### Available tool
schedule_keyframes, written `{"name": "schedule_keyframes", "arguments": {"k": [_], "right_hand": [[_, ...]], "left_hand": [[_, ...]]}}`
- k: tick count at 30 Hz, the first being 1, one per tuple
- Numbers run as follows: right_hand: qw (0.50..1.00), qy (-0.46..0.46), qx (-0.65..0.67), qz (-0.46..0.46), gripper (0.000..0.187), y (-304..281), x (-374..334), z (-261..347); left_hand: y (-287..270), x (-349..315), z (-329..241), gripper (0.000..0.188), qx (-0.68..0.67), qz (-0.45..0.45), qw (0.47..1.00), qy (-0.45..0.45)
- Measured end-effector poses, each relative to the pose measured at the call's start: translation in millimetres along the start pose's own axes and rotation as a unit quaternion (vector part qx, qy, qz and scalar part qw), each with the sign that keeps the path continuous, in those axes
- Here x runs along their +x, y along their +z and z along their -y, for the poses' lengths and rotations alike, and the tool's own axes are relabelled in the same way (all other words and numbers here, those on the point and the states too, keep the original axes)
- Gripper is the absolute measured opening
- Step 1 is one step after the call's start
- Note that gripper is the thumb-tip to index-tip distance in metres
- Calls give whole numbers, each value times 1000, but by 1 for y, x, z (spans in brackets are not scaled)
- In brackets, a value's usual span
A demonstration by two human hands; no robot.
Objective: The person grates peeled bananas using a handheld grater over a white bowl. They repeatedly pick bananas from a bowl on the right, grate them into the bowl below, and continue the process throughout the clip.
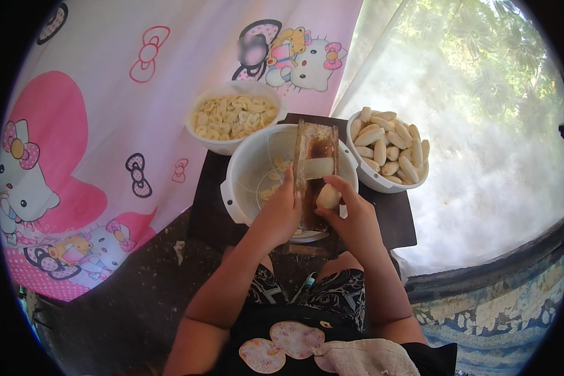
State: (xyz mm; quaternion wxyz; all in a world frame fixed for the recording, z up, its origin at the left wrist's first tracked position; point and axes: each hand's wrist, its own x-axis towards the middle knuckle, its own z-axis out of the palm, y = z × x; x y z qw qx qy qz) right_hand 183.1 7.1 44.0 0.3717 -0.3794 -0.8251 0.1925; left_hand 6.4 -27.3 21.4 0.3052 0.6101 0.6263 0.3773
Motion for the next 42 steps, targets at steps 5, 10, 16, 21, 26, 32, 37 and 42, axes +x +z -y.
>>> {"name": "schedule_keyframes", "arguments": {"k": [5,10,16,21,26,32,37,42], "right_hand": [[997,74,12,-33,59,4,73,-14],[994,107,4,-22,63,9,66,-6],[1000,-9,-13,-3,61,12,19,4],[992,123,-13,-17,57,11,101,-24],[998,40,-50,-7,59,7,23,4],[998,59,-4,-28,57,7,53,-7],[994,89,-56,-42,57,13,87,-27],[995,-21,-96,-15,62,6,-2,-4]], "left_hand": [[1,-1,0,61,-18,13,1000,5],[-2,-4,-2,61,0,31,999,-21],[1,-2,6,60,0,-7,1000,19],[1,-1,5,60,7,16,1000,-15],[1,-1,5,61,-2,-5,1000,10],[-1,0,4,62,10,26,999,-22],[-1,1,5,62,20,-8,1000,21],[1,2,13,61,22,-14,999,40]]}}
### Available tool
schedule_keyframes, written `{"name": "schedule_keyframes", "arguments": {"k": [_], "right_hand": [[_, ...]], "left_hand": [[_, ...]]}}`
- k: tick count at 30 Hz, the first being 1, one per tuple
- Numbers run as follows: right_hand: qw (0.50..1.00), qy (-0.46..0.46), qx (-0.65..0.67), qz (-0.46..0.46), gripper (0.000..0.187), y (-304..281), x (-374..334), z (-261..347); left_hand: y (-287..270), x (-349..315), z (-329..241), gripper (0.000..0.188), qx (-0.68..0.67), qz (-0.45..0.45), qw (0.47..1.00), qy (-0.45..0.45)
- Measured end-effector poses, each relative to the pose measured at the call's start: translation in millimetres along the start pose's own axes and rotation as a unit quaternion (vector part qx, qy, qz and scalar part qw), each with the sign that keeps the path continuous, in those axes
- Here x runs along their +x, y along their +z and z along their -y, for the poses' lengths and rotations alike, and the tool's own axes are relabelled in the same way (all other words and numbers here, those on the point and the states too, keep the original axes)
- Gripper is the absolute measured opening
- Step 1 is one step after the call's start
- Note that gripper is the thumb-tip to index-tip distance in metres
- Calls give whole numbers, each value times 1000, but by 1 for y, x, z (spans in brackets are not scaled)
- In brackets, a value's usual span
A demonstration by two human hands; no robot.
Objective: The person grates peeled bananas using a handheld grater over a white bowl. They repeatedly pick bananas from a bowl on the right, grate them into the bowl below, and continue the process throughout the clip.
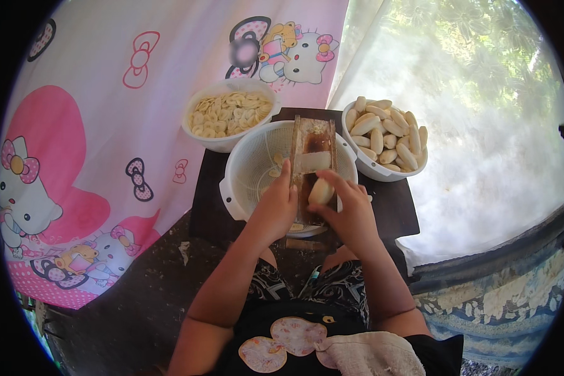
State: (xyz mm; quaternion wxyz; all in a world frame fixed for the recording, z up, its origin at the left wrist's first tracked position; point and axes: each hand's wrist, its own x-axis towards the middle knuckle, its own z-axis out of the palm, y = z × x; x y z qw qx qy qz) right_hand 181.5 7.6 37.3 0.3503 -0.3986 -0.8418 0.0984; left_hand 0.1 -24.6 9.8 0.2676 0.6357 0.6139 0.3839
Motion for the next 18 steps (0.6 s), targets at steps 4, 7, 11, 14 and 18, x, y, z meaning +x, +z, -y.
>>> {"name": "schedule_keyframes", "arguments": {"k": [4,7,11,14,18], "right_hand": [[993,40,110,-24,61,14,50,-23],[992,60,91,-56,59,22,95,-38],[997,46,60,-15,60,4,54,-12],[999,-17,2,40,63,-8,2,8],[993,10,109,-35,61,13,42,-19]], "left_hand": [[2,0,0,60,-17,21,999,-18],[1,1,-4,60,6,2,1000,2],[-3,0,-6,59,7,10,1000,-19],[-3,-1,-7,59,2,7,1000,-26],[-3,0,-6,60,-7,16,1000,-25]]}}
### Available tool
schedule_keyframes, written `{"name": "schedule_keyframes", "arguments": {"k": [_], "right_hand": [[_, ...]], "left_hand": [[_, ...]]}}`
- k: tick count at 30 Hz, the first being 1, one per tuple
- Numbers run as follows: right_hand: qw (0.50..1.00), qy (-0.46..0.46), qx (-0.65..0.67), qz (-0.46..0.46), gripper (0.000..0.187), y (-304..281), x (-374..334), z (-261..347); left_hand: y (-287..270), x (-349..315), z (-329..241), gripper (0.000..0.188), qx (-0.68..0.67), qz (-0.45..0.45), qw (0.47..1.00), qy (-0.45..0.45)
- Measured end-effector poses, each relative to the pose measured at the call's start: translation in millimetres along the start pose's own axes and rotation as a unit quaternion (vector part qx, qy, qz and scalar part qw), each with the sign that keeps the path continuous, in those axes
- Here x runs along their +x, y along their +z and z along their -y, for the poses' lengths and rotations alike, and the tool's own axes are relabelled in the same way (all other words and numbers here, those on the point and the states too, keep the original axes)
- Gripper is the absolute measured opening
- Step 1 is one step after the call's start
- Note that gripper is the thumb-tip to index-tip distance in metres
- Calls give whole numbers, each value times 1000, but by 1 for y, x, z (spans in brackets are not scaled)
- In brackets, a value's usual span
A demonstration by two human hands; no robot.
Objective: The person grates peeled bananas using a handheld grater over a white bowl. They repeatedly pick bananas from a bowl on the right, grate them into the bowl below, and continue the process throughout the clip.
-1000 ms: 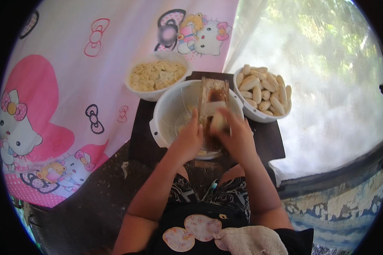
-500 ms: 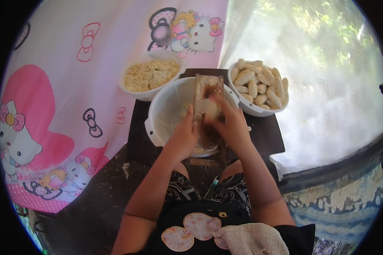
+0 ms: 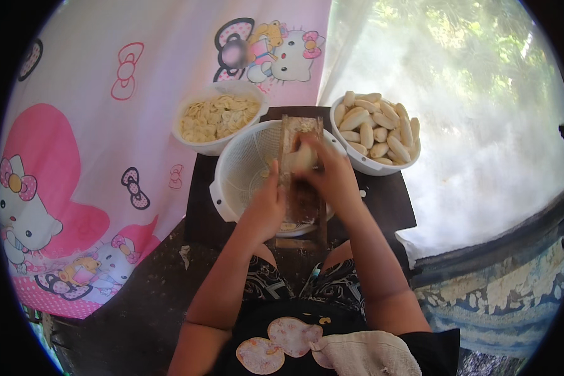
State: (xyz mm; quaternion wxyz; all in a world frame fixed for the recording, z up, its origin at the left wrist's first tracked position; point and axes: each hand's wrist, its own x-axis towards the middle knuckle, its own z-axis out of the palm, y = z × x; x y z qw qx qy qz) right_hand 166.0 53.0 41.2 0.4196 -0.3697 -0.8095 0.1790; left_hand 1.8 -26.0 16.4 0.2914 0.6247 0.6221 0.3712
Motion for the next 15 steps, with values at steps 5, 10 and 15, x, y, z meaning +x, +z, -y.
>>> {"name": "schedule_keyframes", "arguments": {"k": [5,10,15], "right_hand": [[996,80,-8,-33,59,13,61,-26],[994,42,-90,52,60,-11,-32,22],[997,49,-51,9,61,-3,17,4]], "left_hand": [[-3,3,-1,60,28,1,1000,-7],[-1,1,1,59,-2,-14,1000,-3],[1,0,1,59,3,-6,1000,-3]]}}
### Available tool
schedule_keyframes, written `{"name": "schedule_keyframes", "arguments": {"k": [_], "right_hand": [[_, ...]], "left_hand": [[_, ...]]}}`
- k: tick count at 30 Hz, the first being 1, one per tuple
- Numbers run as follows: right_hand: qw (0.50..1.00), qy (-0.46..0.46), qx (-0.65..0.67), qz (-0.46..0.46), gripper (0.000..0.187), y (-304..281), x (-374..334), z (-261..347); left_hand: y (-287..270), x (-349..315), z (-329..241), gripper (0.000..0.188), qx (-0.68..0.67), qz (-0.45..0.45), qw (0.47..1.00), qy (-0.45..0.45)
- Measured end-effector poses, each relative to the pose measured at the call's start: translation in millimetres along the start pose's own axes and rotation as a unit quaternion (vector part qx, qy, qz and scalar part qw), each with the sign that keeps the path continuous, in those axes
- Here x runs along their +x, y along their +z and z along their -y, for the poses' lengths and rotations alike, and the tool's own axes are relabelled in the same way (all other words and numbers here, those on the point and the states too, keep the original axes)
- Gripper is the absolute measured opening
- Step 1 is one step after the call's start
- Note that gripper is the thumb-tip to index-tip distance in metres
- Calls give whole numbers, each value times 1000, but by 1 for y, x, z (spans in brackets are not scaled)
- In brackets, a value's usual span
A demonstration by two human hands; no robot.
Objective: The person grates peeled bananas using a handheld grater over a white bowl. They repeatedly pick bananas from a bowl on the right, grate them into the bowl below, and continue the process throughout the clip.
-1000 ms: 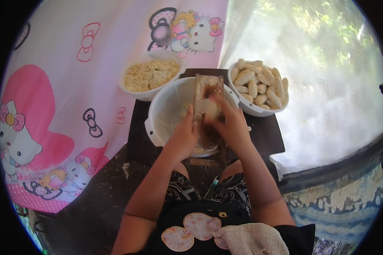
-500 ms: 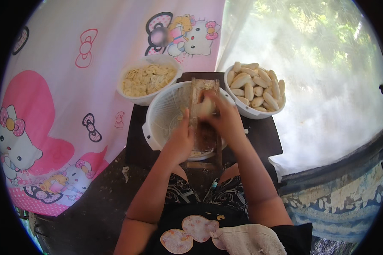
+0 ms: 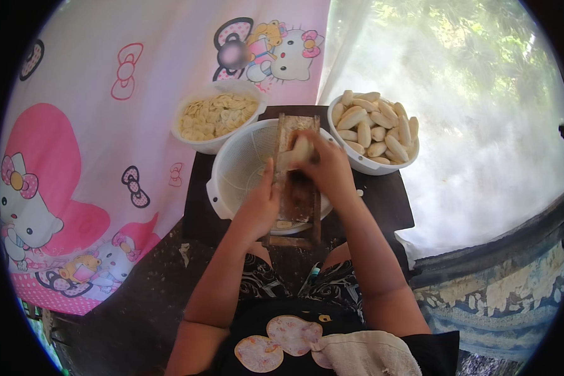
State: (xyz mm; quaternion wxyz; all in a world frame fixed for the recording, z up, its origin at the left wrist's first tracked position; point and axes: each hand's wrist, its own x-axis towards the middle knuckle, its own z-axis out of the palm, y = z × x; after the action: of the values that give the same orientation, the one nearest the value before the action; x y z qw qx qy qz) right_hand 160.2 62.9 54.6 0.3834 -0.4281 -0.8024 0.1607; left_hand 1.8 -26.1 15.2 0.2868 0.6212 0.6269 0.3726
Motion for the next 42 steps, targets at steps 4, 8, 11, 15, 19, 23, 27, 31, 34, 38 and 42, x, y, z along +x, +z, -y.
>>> {"name": "schedule_keyframes", "arguments": {"k": [4,8,11,15,19,23,27,31,34,38,42], "right_hand": [[998,-5,-49,-24,65,11,52,-24],[1000,-25,2,16,65,18,50,-34],[999,-46,23,5,63,22,44,-33],[997,-62,36,19,62,22,50,-28],[991,-112,63,43,56,13,44,-24],[990,-80,92,69,52,7,30,-24],[992,-57,100,53,52,11,27,-22],[994,-28,102,27,52,2,4,-2],[999,-5,36,13,52,-17,-39,22],[998,1,-58,-8,48,-18,-59,30],[997,-15,-66,-38,43,11,23,-1]], "left_hand": [[-5,0,-5,59,11,-1,1000,-4],[-5,-1,-6,58,-6,5,999,-33],[-4,-3,-4,57,-18,-5,999,-35],[-5,-3,-3,57,-6,-3,999,-31],[-5,-4,-4,57,10,-11,1000,-25],[-2,-5,-1,57,42,-37,998,-19],[0,-6,2,58,-6,-29,999,-22],[-1,-4,-1,58,-9,-20,999,-29],[-1,-4,-5,59,1,-19,1000,-7],[-2,-2,-5,60,-9,-7,1000,-7],[1,-2,-2,59,-29,0,1000,-2]]}}
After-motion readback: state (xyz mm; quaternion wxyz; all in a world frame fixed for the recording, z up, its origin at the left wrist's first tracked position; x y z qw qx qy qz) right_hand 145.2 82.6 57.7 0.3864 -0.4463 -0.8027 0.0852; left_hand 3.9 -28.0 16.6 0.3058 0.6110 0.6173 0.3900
